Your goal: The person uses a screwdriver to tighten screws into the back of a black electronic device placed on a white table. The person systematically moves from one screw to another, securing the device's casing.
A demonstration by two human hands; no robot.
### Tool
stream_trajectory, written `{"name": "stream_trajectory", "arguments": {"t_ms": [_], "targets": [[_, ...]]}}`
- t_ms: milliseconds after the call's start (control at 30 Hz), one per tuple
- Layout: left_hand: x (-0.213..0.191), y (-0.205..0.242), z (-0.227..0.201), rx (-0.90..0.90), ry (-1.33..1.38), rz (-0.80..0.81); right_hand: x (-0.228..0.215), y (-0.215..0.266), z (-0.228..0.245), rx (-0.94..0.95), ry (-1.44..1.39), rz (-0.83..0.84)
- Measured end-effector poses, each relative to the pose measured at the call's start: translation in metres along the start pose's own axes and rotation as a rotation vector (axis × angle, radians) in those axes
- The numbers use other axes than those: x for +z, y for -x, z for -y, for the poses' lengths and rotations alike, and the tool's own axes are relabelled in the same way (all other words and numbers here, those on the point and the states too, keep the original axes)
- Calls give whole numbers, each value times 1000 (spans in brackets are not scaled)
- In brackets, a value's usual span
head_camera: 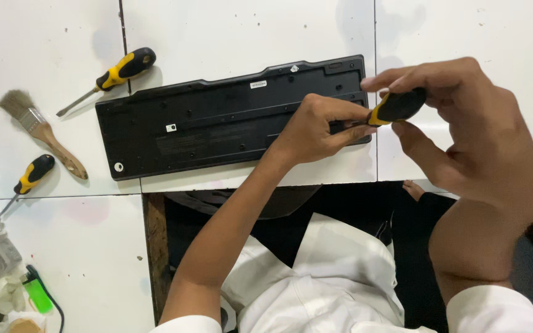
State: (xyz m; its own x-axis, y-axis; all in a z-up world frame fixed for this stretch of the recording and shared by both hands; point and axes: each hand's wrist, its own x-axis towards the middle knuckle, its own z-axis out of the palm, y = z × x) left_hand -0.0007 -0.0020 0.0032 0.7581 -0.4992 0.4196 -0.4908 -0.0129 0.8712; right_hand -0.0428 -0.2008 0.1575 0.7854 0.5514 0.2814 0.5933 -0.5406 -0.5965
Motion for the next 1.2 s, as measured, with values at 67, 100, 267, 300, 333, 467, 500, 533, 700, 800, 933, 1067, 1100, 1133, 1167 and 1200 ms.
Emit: {"name": "stream_trajectory", "arguments": {"t_ms": [67, 100, 267, 300, 333, 467, 500, 533, 700, 800, 933, 1067, 1100, 1133, 1167, 1200], "targets": [[1, 1, 2, -44, 60, -9, 2, -1, 3, 24, -108, -59], [2, -1, 0, -37, 59, -9, 6, 1, -1, 22, -102, -62], [4, -5, -8, -48, 34, -115, 19, 9, -1, -5, 19, -282], [2, -2, -7, -45, 33, -115, 17, 6, 5, -7, 21, -283], [0, -1, -7, -53, 67, -55, 12, 2, 12, 3, -40, -220], [3, 0, 1, -56, 134, -48, 9, 1, 13, -40, -39, -174], [2, -1, -1, -51, 136, -47, 10, 3, 11, -40, -33, -176], [1, -2, -3, -45, 122, -63, 11, 4, 9, -57, -43, -194], [3, -2, -4, -25, 92, -85, 21, 11, 3, -102, -35, -269], [2, -2, -8, -61, 129, -111, 24, 16, -3, -104, 75, -304], [2, -2, -10, -40, 96, -96, 21, 15, 4, -76, 28, -293], [3, -1, -10, -17, 49, -96, 19, 17, 3, -94, 10, -294], [2, -1, -10, -17, 47, -96, 19, 17, 3, -96, 9, -295], [2, 0, -10, -12, 49, -96, 19, 17, 3, -93, 11, -301], [3, 0, -10, -8, 50, -97, 19, 18, 3, -91, 12, -306], [2, 0, -11, -8, 50, -93, 18, 18, 3, -89, 12, -309]]}}
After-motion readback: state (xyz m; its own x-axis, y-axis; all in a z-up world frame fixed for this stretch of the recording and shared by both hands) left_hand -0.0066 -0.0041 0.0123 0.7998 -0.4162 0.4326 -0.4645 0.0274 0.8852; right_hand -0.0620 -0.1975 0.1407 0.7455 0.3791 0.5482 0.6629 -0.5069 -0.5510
